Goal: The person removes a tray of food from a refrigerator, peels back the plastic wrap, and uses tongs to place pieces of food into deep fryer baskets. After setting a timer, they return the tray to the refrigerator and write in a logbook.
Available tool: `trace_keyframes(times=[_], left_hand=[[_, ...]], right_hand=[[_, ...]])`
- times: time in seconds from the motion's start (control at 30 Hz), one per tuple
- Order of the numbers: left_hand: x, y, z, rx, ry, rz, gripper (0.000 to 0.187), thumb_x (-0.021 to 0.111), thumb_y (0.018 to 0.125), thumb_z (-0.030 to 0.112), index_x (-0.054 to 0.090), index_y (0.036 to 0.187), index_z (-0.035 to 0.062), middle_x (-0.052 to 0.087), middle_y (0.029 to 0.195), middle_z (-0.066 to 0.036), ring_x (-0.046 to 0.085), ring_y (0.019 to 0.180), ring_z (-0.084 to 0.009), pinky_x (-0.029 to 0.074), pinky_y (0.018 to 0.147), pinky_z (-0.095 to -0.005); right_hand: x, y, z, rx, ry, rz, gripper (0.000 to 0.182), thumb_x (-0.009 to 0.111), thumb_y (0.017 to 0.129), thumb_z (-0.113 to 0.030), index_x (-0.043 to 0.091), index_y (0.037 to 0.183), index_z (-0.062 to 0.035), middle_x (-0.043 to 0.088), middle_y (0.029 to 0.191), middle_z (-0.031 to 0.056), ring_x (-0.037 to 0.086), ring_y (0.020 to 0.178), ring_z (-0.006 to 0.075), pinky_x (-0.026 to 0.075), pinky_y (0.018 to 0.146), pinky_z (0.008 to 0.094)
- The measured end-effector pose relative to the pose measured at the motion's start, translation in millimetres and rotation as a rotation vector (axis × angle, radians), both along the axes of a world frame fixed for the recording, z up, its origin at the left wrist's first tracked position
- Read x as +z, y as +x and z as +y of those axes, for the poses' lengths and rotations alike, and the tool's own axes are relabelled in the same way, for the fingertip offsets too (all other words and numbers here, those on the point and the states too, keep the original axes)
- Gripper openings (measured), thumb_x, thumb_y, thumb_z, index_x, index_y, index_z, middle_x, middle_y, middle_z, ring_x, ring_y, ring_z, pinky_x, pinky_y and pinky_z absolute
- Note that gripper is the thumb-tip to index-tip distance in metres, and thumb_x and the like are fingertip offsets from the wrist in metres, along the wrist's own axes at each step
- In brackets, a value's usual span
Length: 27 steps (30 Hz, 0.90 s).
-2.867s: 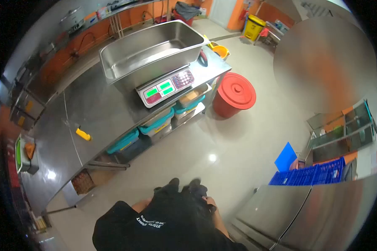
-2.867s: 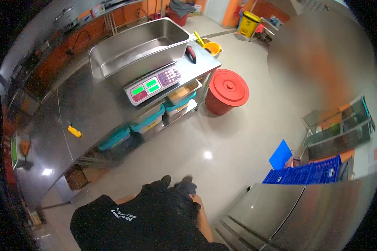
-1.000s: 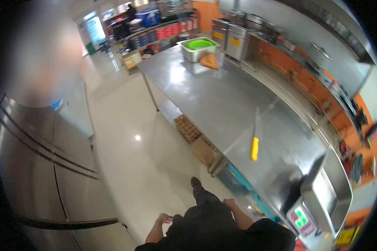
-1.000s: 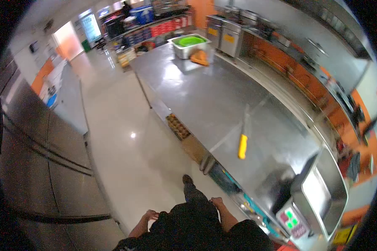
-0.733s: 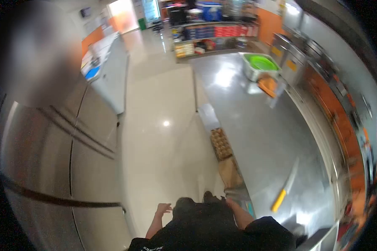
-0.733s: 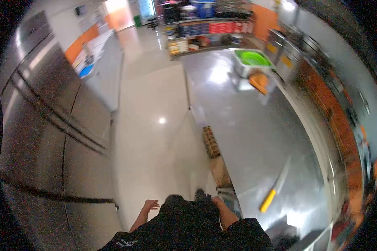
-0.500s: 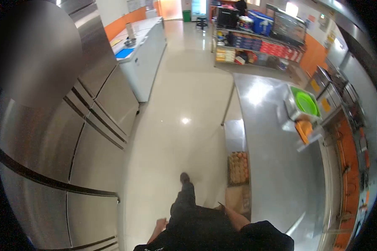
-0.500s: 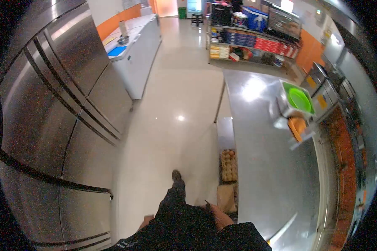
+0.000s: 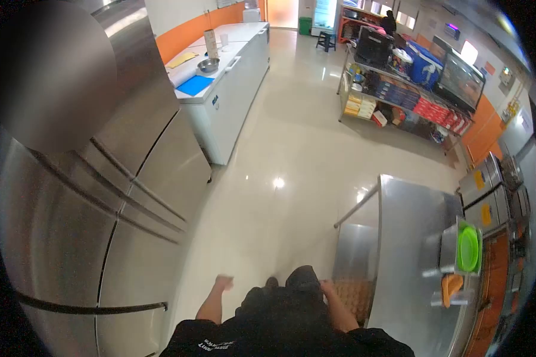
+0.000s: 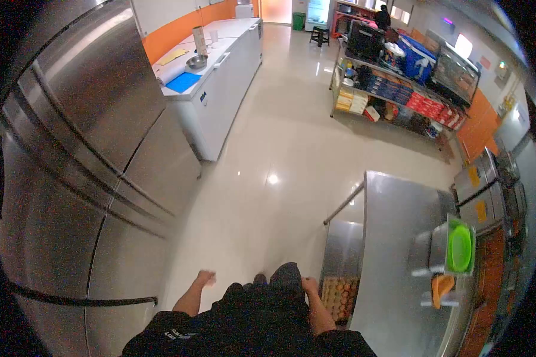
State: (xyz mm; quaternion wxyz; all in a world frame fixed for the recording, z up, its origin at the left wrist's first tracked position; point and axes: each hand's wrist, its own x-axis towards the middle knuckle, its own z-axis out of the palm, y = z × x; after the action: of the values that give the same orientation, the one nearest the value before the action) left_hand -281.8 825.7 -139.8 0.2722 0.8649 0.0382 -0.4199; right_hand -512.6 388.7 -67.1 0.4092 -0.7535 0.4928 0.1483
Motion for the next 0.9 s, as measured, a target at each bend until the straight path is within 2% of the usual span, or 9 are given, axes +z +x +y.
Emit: trace_keyframes(times=[0.1, 0.17, 0.37, 0.43, 0.5, 0.57, 0.63, 0.7, 0.9], left_hand=[[93, 120, -159, 0.447, -0.423, 0.032, 0.017, 0.058, 0.082, 0.020, 0.062, 0.082, 0.0041, 0.064, 0.075, -0.007, 0.063, 0.065, -0.0178, 0.052, 0.056, -0.0298], [119, 180, -236, 0.382, -0.594, 0.049, 0.019, 0.057, 0.082, 0.020, 0.061, 0.087, 0.0021, 0.063, 0.079, -0.007, 0.063, 0.068, -0.0171, 0.052, 0.056, -0.0304], [95, 265, -309, 0.317, -0.454, 0.219, 0.020, 0.057, 0.082, 0.020, 0.059, 0.089, 0.0014, 0.062, 0.079, -0.009, 0.063, 0.068, -0.0190, 0.052, 0.055, -0.0331], [73, 272, -287, 0.418, -0.208, 0.265, 0.021, 0.057, 0.081, 0.020, 0.058, 0.090, 0.0010, 0.062, 0.079, -0.011, 0.063, 0.068, -0.0219, 0.052, 0.055, -0.0351], [58, 267, -253, 0.773, -0.275, 0.304, 0.027, 0.056, 0.082, 0.022, 0.056, 0.097, -0.0005, 0.061, 0.085, -0.014, 0.062, 0.069, -0.0263, 0.053, 0.057, -0.0378], [50, 264, -225, 1.037, -0.371, 0.316, 0.028, 0.056, 0.082, 0.021, 0.055, 0.100, -0.0004, 0.060, 0.090, -0.015, 0.063, 0.070, -0.0286, 0.053, 0.059, -0.0410], [68, 263, -211, 1.188, -0.285, 0.307, 0.029, 0.054, 0.083, 0.020, 0.053, 0.102, -0.0007, 0.059, 0.090, -0.016, 0.063, 0.071, -0.0297, 0.053, 0.059, -0.0423], [76, 257, -195, 1.398, -0.340, 0.319, 0.028, 0.053, 0.083, 0.019, 0.051, 0.102, -0.0015, 0.059, 0.089, -0.016, 0.063, 0.071, -0.0306, 0.054, 0.059, -0.0426], [75, 397, -181, 1.645, -0.760, 0.160, 0.023, 0.052, 0.082, 0.016, 0.052, 0.095, -0.0033, 0.057, 0.089, -0.017, 0.062, 0.070, -0.0326, 0.054, 0.061, -0.0432]], right_hand=[[-21, 55, -51, 0.067, 0.128, 0.059, 0.040, 0.058, 0.076, -0.030, 0.062, 0.096, 0.0044, 0.064, 0.087, 0.0158, 0.060, 0.080, 0.0299, 0.046, 0.070, 0.0396], [-26, 94, -78, -0.038, 0.100, -0.009, 0.039, 0.057, 0.076, -0.031, 0.062, 0.094, 0.0037, 0.063, 0.086, 0.0155, 0.060, 0.079, 0.0286, 0.046, 0.069, 0.0396], [-221, 196, -235, 0.538, -0.178, 0.066, 0.033, 0.053, 0.080, -0.024, 0.057, 0.105, -0.0031, 0.063, 0.094, 0.0156, 0.061, 0.082, 0.0301, 0.048, 0.070, 0.0406], [-146, 264, -260, 0.407, 0.042, 0.102, 0.028, 0.052, 0.080, -0.023, 0.056, 0.099, -0.0031, 0.061, 0.084, 0.0153, 0.059, 0.070, 0.0273, 0.046, 0.059, 0.0384], [-83, 343, -279, -0.073, 0.415, 0.044, 0.022, 0.052, 0.080, -0.021, 0.055, 0.093, -0.0031, 0.059, 0.074, 0.0150, 0.056, 0.058, 0.0245, 0.044, 0.049, 0.0361], [-47, 433, -289, -0.252, 0.551, 0.011, 0.018, 0.051, 0.080, -0.019, 0.054, 0.088, -0.0032, 0.058, 0.064, 0.0147, 0.054, 0.045, 0.0216, 0.042, 0.038, 0.0339], [-23, 541, -287, -0.248, 0.533, 0.048, 0.015, 0.051, 0.079, -0.015, 0.053, 0.086, -0.0010, 0.058, 0.066, 0.0137, 0.055, 0.047, 0.0226, 0.042, 0.037, 0.0346], [-17, 636, -279, -0.100, 0.562, -0.032, 0.032, 0.055, 0.080, -0.020, 0.053, 0.104, 0.0015, 0.060, 0.083, 0.0186, 0.060, 0.068, 0.0295, 0.052, 0.060, 0.0385], [42, 890, -203, 0.097, 0.558, -0.219, 0.031, 0.053, 0.082, -0.023, 0.054, 0.102, 0.0010, 0.061, 0.081, 0.0146, 0.059, 0.066, 0.0225, 0.051, 0.059, 0.0346]])
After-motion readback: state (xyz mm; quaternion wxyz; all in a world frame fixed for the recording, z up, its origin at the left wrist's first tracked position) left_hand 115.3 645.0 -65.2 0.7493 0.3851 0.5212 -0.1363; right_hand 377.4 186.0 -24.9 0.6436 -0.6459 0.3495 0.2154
